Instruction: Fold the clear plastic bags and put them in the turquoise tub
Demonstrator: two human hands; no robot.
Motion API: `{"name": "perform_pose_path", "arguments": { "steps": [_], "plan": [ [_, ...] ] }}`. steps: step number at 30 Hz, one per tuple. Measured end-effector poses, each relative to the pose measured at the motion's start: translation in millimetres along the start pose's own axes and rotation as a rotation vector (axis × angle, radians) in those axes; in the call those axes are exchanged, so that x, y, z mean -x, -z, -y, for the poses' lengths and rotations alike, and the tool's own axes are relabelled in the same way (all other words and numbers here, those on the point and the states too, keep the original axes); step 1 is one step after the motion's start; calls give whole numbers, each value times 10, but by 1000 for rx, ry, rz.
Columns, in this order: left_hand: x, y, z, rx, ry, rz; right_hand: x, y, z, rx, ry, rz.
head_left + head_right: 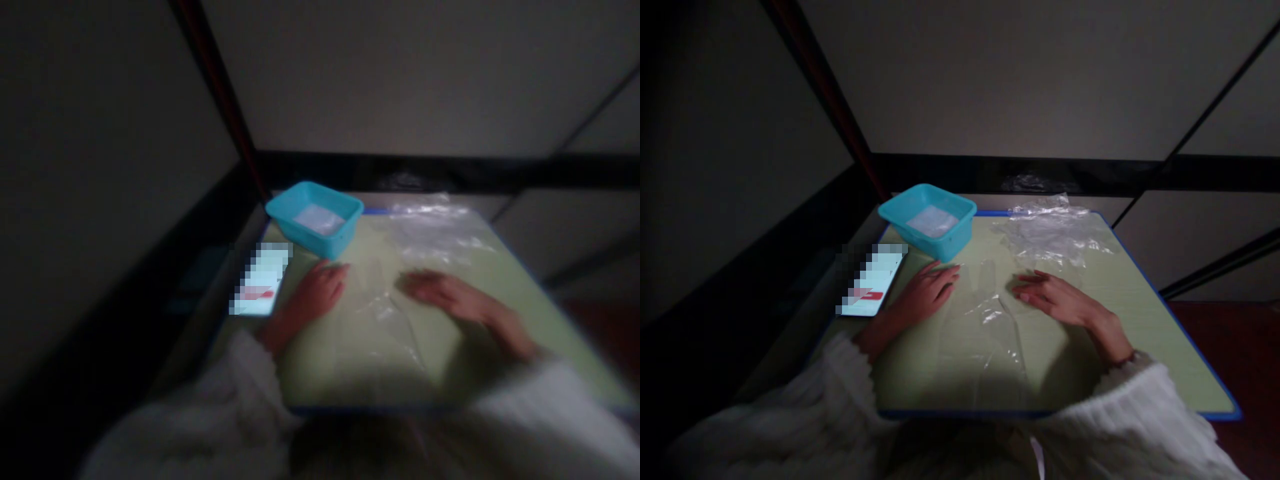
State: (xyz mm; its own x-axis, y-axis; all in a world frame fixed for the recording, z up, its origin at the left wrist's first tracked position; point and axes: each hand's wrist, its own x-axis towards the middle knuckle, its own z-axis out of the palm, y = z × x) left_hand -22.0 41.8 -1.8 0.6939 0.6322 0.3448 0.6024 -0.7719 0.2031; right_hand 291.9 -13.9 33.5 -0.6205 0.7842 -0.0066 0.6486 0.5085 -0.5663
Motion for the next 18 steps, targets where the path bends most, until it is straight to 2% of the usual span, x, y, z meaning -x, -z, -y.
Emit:
{"name": "perform_pose_path", "arguments": {
  "steps": [5,11,14,18],
  "plan": [
    [3,-1,33,-22,14,-7,19,11,-10,20,-65,-29],
    [18,-19,-13,-23,-28,-26,-1,2,-7,135,-55,-19],
    [29,1,-53,-11,-109,-34,-52,-77,-37,232,-87,-52],
    [38,77,-161,57,-302,-49,-151,-210,-80,334,-91,-83]
  ]
}}
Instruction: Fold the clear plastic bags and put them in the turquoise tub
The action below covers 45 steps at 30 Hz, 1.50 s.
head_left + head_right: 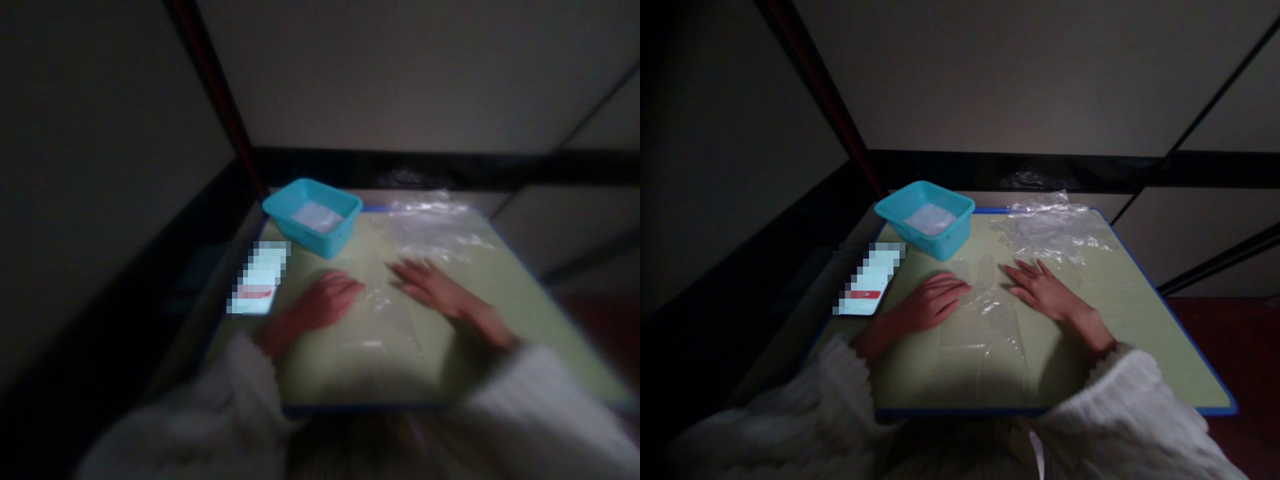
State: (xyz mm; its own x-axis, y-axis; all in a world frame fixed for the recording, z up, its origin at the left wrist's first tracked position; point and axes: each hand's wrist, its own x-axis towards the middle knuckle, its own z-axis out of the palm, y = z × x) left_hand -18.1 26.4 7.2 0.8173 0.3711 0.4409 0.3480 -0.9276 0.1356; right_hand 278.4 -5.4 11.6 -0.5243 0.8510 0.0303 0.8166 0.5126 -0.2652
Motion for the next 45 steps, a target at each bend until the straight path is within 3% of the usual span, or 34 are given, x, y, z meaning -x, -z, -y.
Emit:
{"name": "perform_pose_path", "arguments": {
  "steps": [4,7,14,24,34,41,45],
  "plan": [
    [-18,-9,-194,101,-190,14,-56,-82,2,36,-18,-32],
    [-4,-104,-387,159,-300,111,-73,-107,1,47,-22,-50],
    [24,-274,-714,308,-402,259,-88,-107,-1,36,-12,-78],
    [5,-201,-716,349,-371,266,-260,-159,181,-19,207,-76],
    [-10,-197,-708,365,-374,283,-335,-259,139,-2,130,-98],
    [36,-260,-704,388,-379,268,-199,-82,141,-53,69,-114],
    [49,-268,-702,394,-355,273,-128,-73,132,-88,88,-60]
  ]
}}
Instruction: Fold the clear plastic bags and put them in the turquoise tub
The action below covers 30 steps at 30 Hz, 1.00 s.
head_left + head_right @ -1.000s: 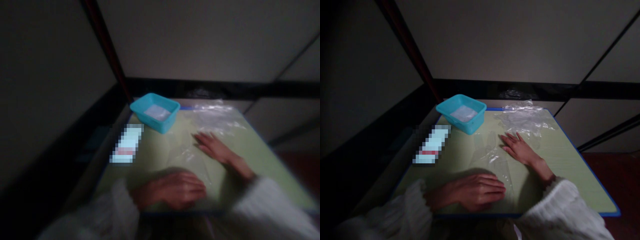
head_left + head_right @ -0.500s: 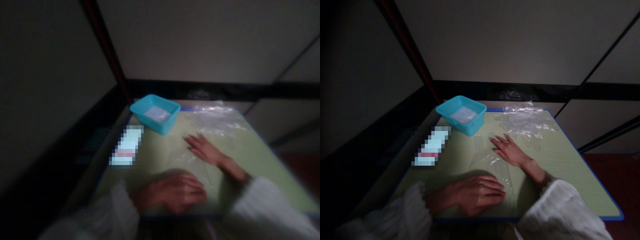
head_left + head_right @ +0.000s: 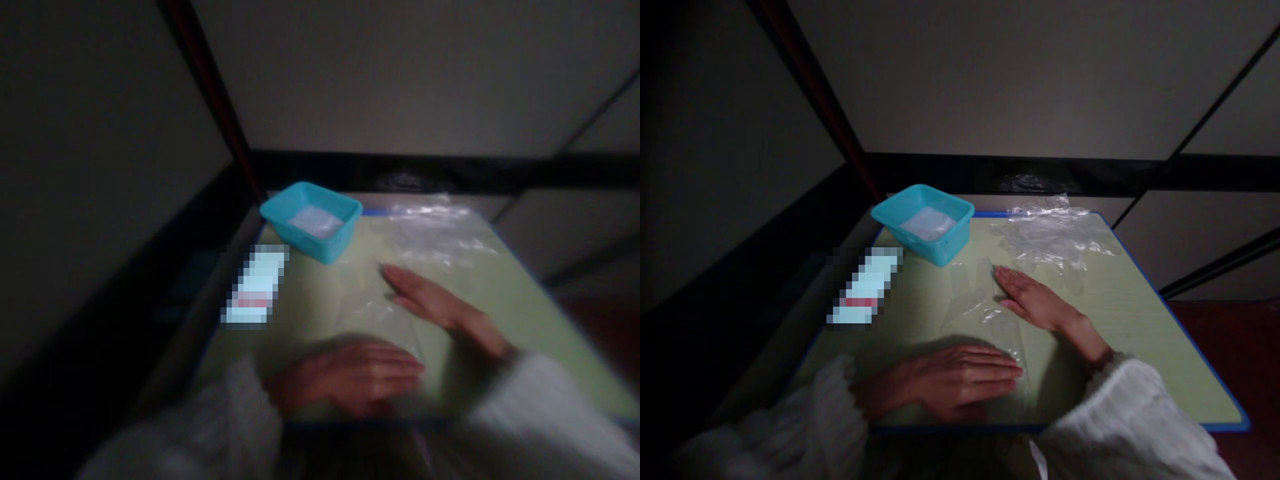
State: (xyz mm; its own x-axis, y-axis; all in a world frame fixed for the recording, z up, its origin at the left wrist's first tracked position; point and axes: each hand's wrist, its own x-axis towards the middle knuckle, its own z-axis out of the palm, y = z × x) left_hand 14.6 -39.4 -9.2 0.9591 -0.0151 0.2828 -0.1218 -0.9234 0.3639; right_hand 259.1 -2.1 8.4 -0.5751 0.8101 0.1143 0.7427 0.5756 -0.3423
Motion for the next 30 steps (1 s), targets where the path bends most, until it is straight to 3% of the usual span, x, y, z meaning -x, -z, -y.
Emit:
{"name": "perform_pose_path", "arguments": {
  "steps": [7,14,25,28,30],
  "plan": [
    [17,-9,42,75,55,87,-31,-218,-152,108,49,48],
    [27,-16,43,78,36,78,-54,-273,-258,168,-31,-27],
    [22,1,38,97,38,98,-117,-224,-280,253,-208,-248],
    [24,16,31,114,54,122,-133,-150,-200,161,-152,-248],
    [27,21,32,125,71,137,-145,-112,-116,66,-32,-168]
  ]
}}
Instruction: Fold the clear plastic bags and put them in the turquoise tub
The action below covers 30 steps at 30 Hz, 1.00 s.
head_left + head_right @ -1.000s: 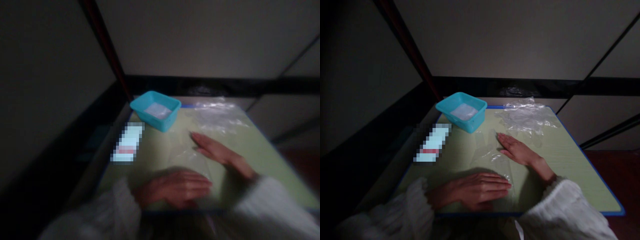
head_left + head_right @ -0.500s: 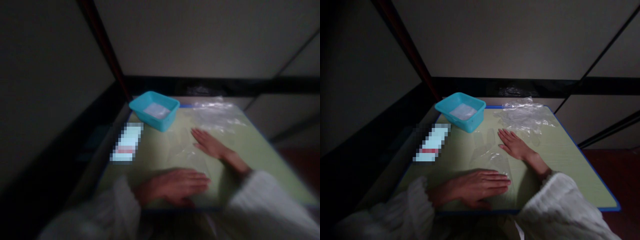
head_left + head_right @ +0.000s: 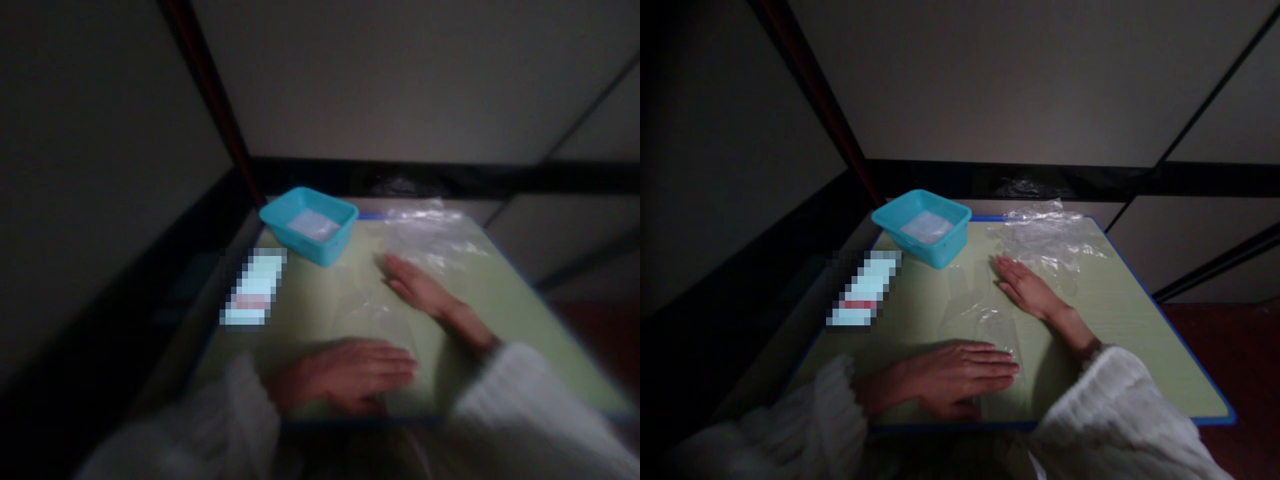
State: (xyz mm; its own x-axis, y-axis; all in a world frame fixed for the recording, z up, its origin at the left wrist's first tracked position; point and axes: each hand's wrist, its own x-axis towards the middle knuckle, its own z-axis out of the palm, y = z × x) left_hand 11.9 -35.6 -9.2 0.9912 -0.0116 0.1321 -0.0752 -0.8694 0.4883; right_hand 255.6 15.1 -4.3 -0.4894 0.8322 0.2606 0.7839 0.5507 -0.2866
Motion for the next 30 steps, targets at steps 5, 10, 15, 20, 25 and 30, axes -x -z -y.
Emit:
{"name": "perform_pose_path", "arguments": {
  "steps": [5,10,15,20,25,30],
  "plan": [
    [5,-34,21,-46,-14,1,-10,-48,179,-83,224,242],
    [-17,-49,-29,-112,-37,0,-15,-155,180,-19,215,265],
    [14,125,-17,-184,-8,-46,-17,-120,121,-71,199,234],
    [200,341,328,-364,419,-347,39,-35,146,-87,174,169],
    [394,314,637,-472,552,-290,88,-98,241,-35,191,177],
    [424,268,662,-506,569,-236,104,-157,229,8,188,183]
  ]
}}
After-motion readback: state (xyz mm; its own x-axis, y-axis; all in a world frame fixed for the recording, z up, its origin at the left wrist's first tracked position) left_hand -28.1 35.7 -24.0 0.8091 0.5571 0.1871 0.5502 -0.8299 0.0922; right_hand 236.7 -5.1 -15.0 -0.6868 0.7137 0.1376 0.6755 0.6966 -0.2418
